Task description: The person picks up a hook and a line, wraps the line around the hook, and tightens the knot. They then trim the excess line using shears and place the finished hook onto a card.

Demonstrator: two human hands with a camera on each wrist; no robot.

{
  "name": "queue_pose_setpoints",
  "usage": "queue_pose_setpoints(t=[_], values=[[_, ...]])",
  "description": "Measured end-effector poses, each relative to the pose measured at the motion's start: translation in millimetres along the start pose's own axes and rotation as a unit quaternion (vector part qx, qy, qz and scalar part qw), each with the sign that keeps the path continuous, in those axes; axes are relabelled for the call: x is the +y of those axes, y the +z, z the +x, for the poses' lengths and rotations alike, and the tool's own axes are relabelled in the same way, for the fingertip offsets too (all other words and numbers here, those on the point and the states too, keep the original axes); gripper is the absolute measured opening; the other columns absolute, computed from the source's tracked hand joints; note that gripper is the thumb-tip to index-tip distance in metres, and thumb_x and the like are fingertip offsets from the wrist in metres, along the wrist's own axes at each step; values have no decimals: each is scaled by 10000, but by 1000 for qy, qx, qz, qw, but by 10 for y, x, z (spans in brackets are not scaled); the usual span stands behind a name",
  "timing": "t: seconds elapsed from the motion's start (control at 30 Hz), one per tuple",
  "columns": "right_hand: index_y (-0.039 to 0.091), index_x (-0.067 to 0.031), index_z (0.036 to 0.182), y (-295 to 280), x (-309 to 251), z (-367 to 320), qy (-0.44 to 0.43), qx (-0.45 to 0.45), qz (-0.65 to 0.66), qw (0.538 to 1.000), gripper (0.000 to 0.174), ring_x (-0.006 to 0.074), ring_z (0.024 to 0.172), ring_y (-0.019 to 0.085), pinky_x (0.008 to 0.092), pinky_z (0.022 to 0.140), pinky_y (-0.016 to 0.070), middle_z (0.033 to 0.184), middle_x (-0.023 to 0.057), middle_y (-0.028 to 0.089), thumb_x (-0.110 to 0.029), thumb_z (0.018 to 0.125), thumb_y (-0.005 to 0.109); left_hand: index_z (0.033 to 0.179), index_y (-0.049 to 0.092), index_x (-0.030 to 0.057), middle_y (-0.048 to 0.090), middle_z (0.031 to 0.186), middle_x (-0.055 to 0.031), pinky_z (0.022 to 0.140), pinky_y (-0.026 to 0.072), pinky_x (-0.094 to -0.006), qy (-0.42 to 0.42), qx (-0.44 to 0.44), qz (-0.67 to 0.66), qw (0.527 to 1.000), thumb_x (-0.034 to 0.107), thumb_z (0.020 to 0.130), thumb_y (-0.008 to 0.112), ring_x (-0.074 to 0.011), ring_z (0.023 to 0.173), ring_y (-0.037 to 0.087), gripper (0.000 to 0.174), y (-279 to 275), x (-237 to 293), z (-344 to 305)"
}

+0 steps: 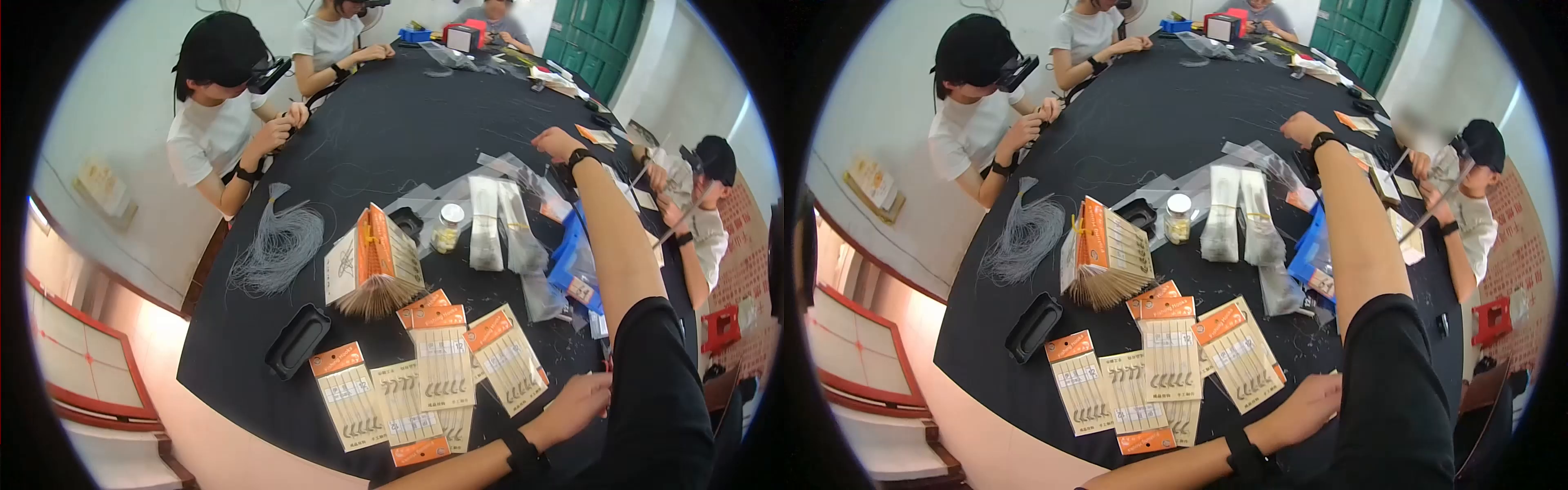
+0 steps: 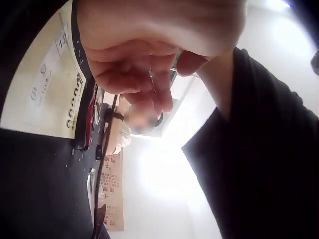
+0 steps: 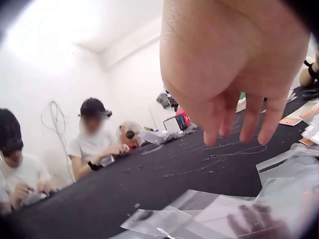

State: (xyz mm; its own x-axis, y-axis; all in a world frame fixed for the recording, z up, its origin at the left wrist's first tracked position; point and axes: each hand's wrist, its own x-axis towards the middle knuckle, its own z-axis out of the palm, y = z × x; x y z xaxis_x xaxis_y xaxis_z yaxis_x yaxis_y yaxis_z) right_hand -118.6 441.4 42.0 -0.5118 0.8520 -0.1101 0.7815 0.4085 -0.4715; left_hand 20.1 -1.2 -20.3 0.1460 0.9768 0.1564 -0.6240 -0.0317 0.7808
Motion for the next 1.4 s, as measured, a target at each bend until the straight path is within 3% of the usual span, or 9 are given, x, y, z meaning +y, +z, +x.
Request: queue_pose_setpoints(t=[0.2, 0.4, 0.57, 0.63, 0.67, 0.73, 0.8, 1.07, 1.4], values=[[642, -90, 1172, 141, 13, 203, 47, -84, -19, 995, 385, 249, 1191, 525, 417, 896, 501, 1241, 76, 590, -116, 789, 608, 1056, 623, -37, 592, 708, -54, 608, 443, -260, 48, 23, 43, 998, 199, 946, 478, -101, 646, 532, 298, 10, -196, 12], [665, -62, 1140, 238, 108, 283, -6, -58, -69, 996, 339, 262, 984, 638, 368, 736, 534, 1207, 72, 624, -140, 817, 602, 1052, 615, -35, 575, 689, -67, 605, 435, -269, 24, 31, 43, 998, 244, 963, 464, -110, 641, 525, 329, 20, -305, -6], [620, -88, 1244, 234, 67, 240, -9, -39, -72, 997, 435, 280, 1132, 590, 357, 917, 484, 1315, 87, 574, -105, 810, 591, 1062, 612, -28, 594, 722, -84, 622, 440, -281, 44, 27, 59, 997, 231, 966, 450, -123, 663, 541, 320, -15, -386, 6], [628, -81, 1226, 310, 282, 512, 0, -20, -58, 998, 415, 288, 1144, 580, 353, 927, 484, 1307, 101, 575, -91, 812, 606, 1138, 583, -42, 647, 958, -121, 781, 468, -302, 7, -13, 85, 996, 153, 952, 444, -177, 861, 604, 303, -51, -301, 4], [653, -68, 1159, 288, 384, 621, -203, -34, -381, 901, 384, 294, 1115, 591, 357, 912, 500, 1218, 116, 620, -40, 777, 667, 1176, 569, -49, 674, 1076, -139, 860, 482, -312, -13, -33, 97, 995, 115, 945, 440, -203, 960, 635, 311, -73, -235, -6], [658, -57, 1127, 282, 404, 764, -199, -11, -250, 947, 400, 291, 1078, 606, 359, 887, 512, 1130, 116, 651, -12, 733, 708, 1134, 588, -37, 669, 986, -108, 763, 496, -293, -28, -48, 113, 992, 131, 943, 446, -172, 853, 628, 291, -73, 39, -26], [665, -38, 1092, 88, 268, 622, -275, 19, -374, 885, 424, 294, 987, 636, 361, 835, 531, 1006, 116, 687, 20, 679, 741, 1076, 609, -14, 639, 872, -78, 681, 491, -269, -52, -51, 101, 992, 161, 948, 446, -135, 757, 603, 271, -8, 72, -45], [670, 44, 1077, -473, -655, -987, -234, 28, 157, 959, 314, 169, 962, 601, 284, 854, 485, 1040, 87, 669, -114, 821, 578, 1050, 631, 24, 606, 881, -36, 665, 472, -226, -107, -36, 11, 994, 197, 916, 429, -94, 773, 572, 298, -8, -22, -25], [653, 53, 1122, -433, -627, -3720, -167, -36, 436, 883, 291, 143, 968, 648, 253, 872, 504, 1071, 122, 676, -67, 863, 592, 1185, 575, -12, 637, 1022, -68, 798, 476, -265, -76, 26, -124, 989, 177, 895, 397, -123, 874, 595, 388, -191, -7, 78]])
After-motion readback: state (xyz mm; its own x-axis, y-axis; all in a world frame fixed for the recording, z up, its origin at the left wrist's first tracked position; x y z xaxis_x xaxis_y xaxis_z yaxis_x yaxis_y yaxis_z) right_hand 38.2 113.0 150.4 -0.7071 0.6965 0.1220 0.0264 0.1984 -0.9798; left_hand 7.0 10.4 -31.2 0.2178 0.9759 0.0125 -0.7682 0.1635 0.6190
